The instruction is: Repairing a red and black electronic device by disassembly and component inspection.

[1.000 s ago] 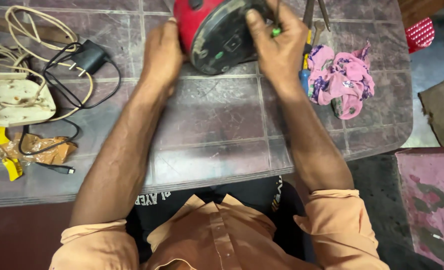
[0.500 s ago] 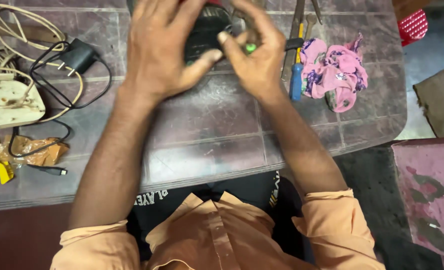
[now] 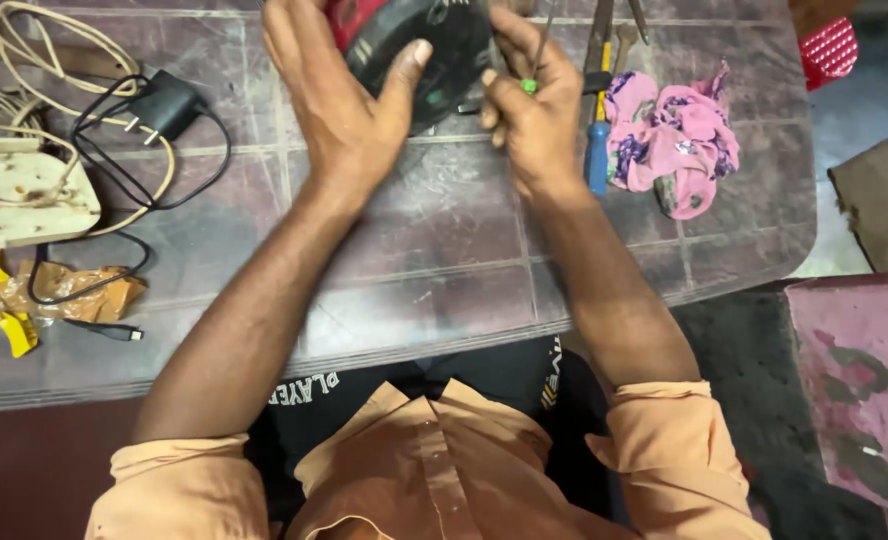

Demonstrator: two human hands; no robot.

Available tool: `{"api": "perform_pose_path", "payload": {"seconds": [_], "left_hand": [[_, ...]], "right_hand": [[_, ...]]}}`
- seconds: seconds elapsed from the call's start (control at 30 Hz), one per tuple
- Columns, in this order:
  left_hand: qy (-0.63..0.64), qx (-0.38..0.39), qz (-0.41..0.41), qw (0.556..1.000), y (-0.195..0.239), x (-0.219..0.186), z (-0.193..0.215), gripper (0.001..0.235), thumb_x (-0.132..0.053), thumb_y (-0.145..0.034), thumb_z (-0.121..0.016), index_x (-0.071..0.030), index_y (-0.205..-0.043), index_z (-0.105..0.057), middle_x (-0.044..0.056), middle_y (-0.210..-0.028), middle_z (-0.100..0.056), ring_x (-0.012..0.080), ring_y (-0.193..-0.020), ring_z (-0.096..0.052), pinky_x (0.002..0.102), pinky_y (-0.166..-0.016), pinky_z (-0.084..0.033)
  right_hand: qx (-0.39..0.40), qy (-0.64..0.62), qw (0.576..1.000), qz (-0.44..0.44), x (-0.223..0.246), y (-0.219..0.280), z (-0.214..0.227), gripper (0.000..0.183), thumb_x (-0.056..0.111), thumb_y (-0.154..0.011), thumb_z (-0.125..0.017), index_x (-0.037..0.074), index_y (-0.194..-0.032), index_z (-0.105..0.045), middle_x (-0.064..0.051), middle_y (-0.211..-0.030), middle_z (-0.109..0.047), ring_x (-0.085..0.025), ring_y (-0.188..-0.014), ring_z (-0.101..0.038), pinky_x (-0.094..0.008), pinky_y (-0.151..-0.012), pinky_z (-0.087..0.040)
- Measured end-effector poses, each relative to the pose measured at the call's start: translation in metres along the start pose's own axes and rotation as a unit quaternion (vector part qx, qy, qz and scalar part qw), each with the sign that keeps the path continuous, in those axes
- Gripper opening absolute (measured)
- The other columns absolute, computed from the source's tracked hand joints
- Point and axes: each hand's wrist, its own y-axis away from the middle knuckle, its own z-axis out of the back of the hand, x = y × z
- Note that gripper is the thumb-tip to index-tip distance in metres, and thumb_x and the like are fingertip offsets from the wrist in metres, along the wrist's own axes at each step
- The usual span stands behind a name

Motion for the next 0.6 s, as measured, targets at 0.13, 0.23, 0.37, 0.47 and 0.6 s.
{"api": "perform_pose_path", "payload": {"seconds": [0.13,0.23,0.37,0.47,0.6], "left_hand": [[-0.070,0.000,0.018,0.997,-0.003,-0.014,-0.002,0.088,-0.032,-0.080,-0.097,-0.007,-0.141,-0.038,0.022,-0.136,-0.039,0.0399,-0.129,-0.041,0.053,-0.111,-0.037],[-0.115,-0.017,-0.127,0.985,-0.004,-0.008,0.013,0.090,-0.028,-0.080,-0.088,-0.010,-0.150,-0.034,0.020,-0.146,-0.033,0.0377,-0.136,-0.034,0.050,-0.115,-0.029],[-0.081,0.166,-0.186,0.965,-0.034,-0.030,0.042,0.075,-0.023,-0.081,-0.097,-0.010,-0.143,-0.056,0.016,-0.137,-0.053,0.0384,-0.128,-0.048,0.055,-0.111,-0.035],[-0.089,0.197,-0.221,0.951,-0.038,-0.035,0.042,0.075,-0.019,-0.078,-0.093,-0.006,-0.142,-0.057,0.012,-0.138,-0.056,0.0350,-0.133,-0.051,0.053,-0.111,-0.035],[-0.140,0.206,-0.201,0.947,-0.048,-0.061,0.043,0.086,-0.030,-0.061,-0.096,-0.010,-0.137,-0.061,0.014,-0.135,-0.060,0.0359,-0.125,-0.052,0.052,-0.100,-0.036]], "right_hand": [[0.039,-0.065,0.997,-0.019,0.013,-0.004,0.014,0.048,-0.009,-0.093,-0.056,-0.002,-0.141,-0.056,-0.018,-0.145,-0.065,-0.007,-0.058,-0.055,-0.020,-0.047,-0.041],[0.083,-0.044,0.996,0.005,0.012,0.002,0.018,0.046,-0.009,-0.095,-0.056,-0.004,-0.141,-0.060,-0.020,-0.152,-0.062,-0.009,-0.062,-0.056,-0.023,-0.052,-0.043],[0.068,0.007,0.997,0.021,0.017,0.005,0.018,0.043,-0.007,-0.095,-0.056,-0.003,-0.138,-0.059,-0.018,-0.141,-0.066,-0.009,-0.063,-0.059,-0.022,-0.049,-0.043],[0.018,0.156,0.986,0.056,0.023,0.016,0.035,0.044,-0.003,-0.098,-0.059,-0.002,-0.141,-0.049,-0.011,-0.114,-0.066,-0.006,-0.065,-0.060,-0.020,-0.053,-0.050],[0.044,0.214,0.970,0.103,0.059,0.068,0.039,0.037,-0.006,-0.101,-0.053,-0.005,-0.137,-0.060,-0.009,-0.113,-0.060,-0.010,-0.080,-0.060,-0.022,-0.064,-0.052]]}}
